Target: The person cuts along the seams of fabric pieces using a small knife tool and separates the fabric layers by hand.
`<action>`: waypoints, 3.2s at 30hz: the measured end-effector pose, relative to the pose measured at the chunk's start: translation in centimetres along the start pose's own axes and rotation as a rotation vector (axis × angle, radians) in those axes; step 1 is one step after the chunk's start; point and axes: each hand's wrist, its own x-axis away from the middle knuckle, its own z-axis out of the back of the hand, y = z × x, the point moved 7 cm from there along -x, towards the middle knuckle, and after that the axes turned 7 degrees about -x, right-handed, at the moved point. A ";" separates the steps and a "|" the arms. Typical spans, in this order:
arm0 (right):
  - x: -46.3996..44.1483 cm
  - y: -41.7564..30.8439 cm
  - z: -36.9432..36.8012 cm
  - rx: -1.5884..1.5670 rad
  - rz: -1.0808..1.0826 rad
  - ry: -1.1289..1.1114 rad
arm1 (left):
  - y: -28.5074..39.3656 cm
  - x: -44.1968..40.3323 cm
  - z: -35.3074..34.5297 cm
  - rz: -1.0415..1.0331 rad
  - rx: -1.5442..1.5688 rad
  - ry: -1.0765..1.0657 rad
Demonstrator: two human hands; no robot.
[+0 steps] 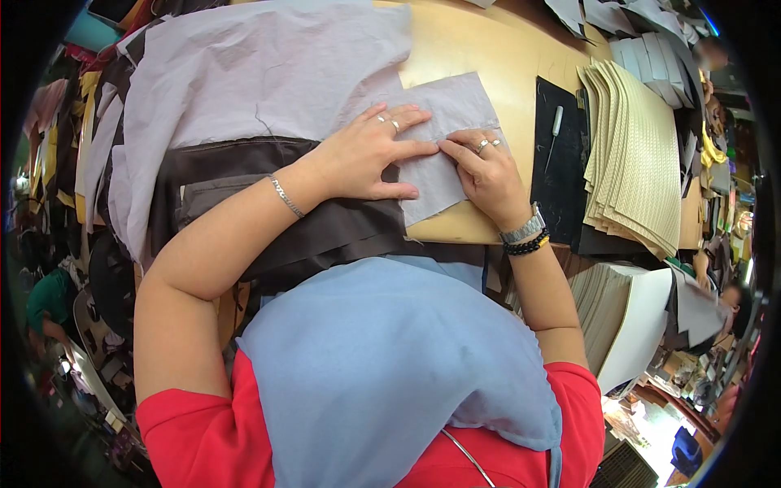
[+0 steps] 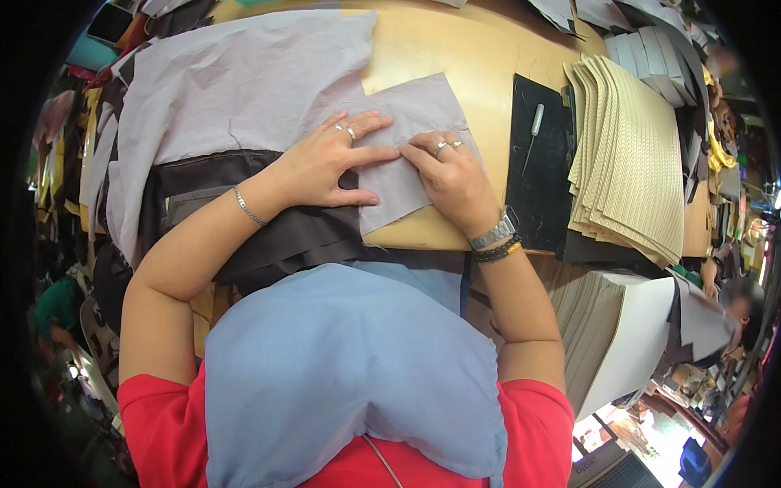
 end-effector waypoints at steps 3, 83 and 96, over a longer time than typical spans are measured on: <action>0.2 0.3 0.3 0.001 -0.036 0.012 | 0.0 0.0 0.1 -0.003 -0.004 -0.002; -2.7 -5.0 -3.9 -0.288 -0.068 -0.230 | -0.9 3.8 0.9 0.218 -0.177 -0.058; -2.6 -3.8 -4.9 -0.334 -0.129 -0.276 | -1.5 6.3 2.2 0.313 -0.263 -0.129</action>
